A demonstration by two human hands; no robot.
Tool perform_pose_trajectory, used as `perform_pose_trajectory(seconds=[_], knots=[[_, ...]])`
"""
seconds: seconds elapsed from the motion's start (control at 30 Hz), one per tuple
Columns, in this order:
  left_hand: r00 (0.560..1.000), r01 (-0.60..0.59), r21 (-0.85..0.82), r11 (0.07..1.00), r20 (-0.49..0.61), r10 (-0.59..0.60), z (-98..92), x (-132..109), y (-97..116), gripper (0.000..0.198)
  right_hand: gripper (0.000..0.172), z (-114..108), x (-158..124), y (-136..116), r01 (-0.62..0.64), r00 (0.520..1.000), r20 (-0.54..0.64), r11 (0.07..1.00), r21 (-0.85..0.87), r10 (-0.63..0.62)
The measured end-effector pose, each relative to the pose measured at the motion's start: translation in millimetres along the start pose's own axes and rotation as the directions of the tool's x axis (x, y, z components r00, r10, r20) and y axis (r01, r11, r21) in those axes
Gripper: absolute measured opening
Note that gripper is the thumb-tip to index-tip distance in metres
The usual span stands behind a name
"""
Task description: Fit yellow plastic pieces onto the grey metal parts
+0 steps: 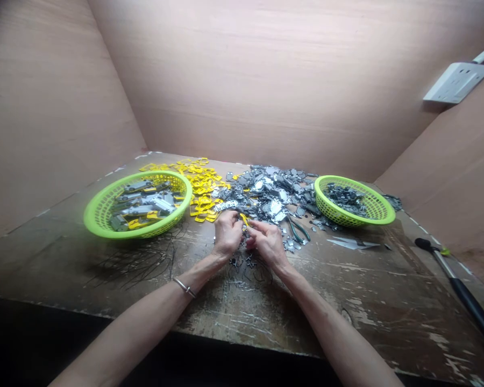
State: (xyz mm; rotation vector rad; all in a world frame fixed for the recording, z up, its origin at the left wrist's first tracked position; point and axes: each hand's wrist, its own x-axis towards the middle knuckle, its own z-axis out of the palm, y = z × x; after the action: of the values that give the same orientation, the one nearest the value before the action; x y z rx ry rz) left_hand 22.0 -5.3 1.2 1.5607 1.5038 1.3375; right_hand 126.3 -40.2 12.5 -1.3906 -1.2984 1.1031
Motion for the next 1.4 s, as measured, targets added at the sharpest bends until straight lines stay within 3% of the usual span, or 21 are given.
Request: perform_pose_trajectory(seconds=[0.3,0.57,0.83,1.07,1.2,1.3,1.4], knots=[[0.999,0.049,-0.028,0.998,0.012,-0.049,0.1,1.0,0.3,0.008,0.042,3.4,-1.2,-0.5,0.036,0.998,-0.047,0.999,-0.023,-0.037],[0.999,-0.032,0.089,0.995,-0.015,0.034,-1.1,-0.4,3.3,0.009,0.042,3.3,0.7,0.9,0.008,0.999,-0.042,1.0,-0.021,-0.008],[1.0,-0.015,0.097,0.995,0.017,0.014,-0.5,-4.9,6.8,0.011,0.038,5.9,-2.5,-8.0,0.012,1.0,0.027,0.998,0.063,-0.014],[1.0,0.028,-0.011,1.0,0.006,-0.028,-0.9,-3.8,4.9,0.011,0.04,10.6,0.4,-7.9,-0.006,1.0,0.012,0.992,0.128,0.004],[0.995,0.093,-0.208,0.974,0.06,-0.082,3.5,0.9,-4.6,0.012,0.038,8.9,3.2,-1.9,0.002,1.0,-0.007,0.996,0.092,-0.001],[0.971,0.229,-0.418,0.879,0.156,-0.179,7.3,4.3,-9.3,0.009,0.036,6.0,4.2,1.1,0.036,0.999,-0.028,0.999,-0.032,-0.037],[0.945,0.327,-0.599,0.731,0.201,-0.259,8.3,4.5,-6.5,0.005,0.03,8.2,2.5,3.1,0.154,0.977,-0.087,0.925,-0.346,-0.195]])
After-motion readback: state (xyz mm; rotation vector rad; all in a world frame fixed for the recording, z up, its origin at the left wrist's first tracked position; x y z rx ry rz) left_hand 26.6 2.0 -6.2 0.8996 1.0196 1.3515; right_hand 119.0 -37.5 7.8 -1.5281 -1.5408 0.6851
